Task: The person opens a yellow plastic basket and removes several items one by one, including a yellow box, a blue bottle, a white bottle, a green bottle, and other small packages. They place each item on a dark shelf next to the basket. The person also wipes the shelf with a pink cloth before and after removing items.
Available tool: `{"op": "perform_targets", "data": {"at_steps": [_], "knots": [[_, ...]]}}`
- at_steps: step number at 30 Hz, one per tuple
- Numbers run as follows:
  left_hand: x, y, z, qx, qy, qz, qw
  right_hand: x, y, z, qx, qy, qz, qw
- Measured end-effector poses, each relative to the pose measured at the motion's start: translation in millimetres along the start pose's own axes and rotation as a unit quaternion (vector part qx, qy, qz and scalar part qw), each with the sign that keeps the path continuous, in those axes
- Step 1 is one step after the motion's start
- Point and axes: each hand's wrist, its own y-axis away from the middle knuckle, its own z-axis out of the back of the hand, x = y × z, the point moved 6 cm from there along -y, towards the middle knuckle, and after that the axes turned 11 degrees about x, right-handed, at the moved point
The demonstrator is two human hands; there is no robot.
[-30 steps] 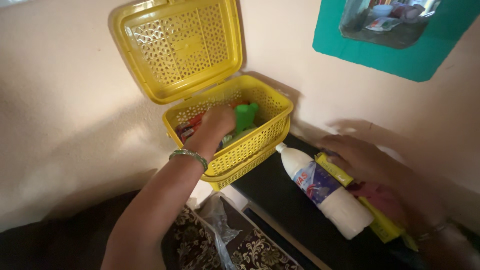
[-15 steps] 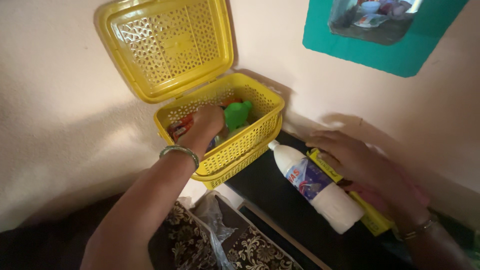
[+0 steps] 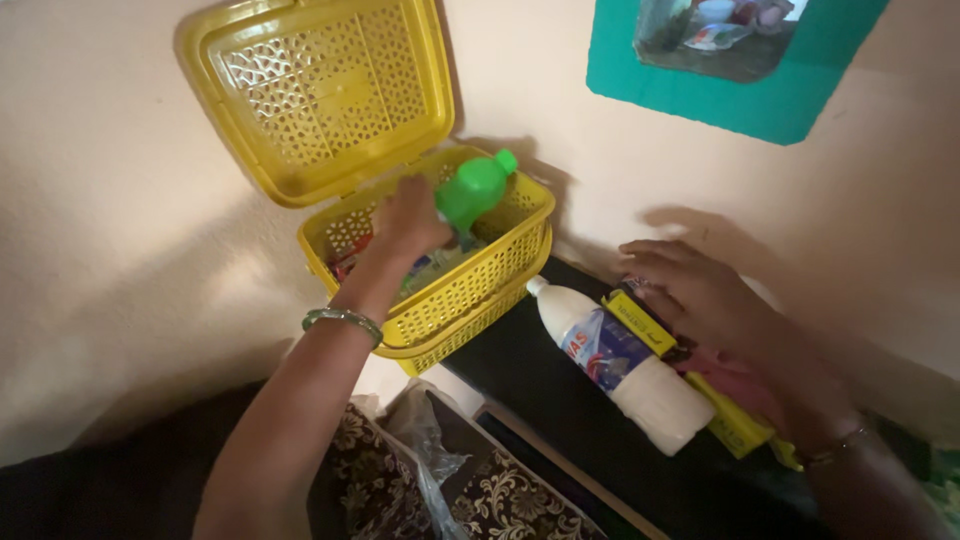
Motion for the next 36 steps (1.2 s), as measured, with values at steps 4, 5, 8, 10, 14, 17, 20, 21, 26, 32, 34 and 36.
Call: {"op": "perform_targets", "data": {"at_steps": [4, 5, 8, 10, 14, 17, 20, 21, 26, 32, 34, 36], "knots": [[-23, 23, 29, -0.073, 0.026, -0.045, 0.996, 5, 4, 10, -0.034, 0.029, 0.036, 0.998], [-30, 29, 36, -0.092, 0.036, -0.061, 0.993, 5, 5, 10, -0.034, 0.032, 0.032, 0.998], [-52, 53, 61, -0.184, 0.083, -0.143, 0.969, 0, 13, 13, -0.030, 0.022, 0.004, 0.999], [-67, 73, 75, -0.241, 0.106, -0.196, 0.945, -5, 21, 14, -0.025, -0.005, -0.031, 0.999], [-106, 102, 92, -0.279, 0.129, -0.291, 0.906, -17, 36, 31, -0.056, 0.013, -0.011, 0.998], [-135, 117, 82, -0.245, 0.158, -0.343, 0.893, -32, 53, 33, -0.007, 0.008, -0.028, 1.000], [-162, 132, 63, -0.207, 0.196, -0.392, 0.875, -40, 66, 23, 0.060, 0.008, -0.051, 0.997], [-170, 133, 54, -0.171, 0.207, -0.389, 0.881, -41, 69, 18, 0.080, 0.009, -0.054, 0.995], [-202, 139, 16, -0.132, 0.266, -0.426, 0.855, -41, 69, 0, 0.114, 0.013, -0.056, 0.992], [-220, 105, -54, 0.014, 0.493, -0.316, 0.811, -44, 81, 17, 0.032, 0.021, -0.077, 0.996], [-228, 94, -77, 0.060, 0.515, -0.286, 0.806, -46, 95, 34, -0.034, 0.026, -0.098, 0.994], [-237, 89, -98, 0.092, 0.548, -0.281, 0.782, -48, 109, 50, -0.116, 0.033, -0.123, 0.985]]}}
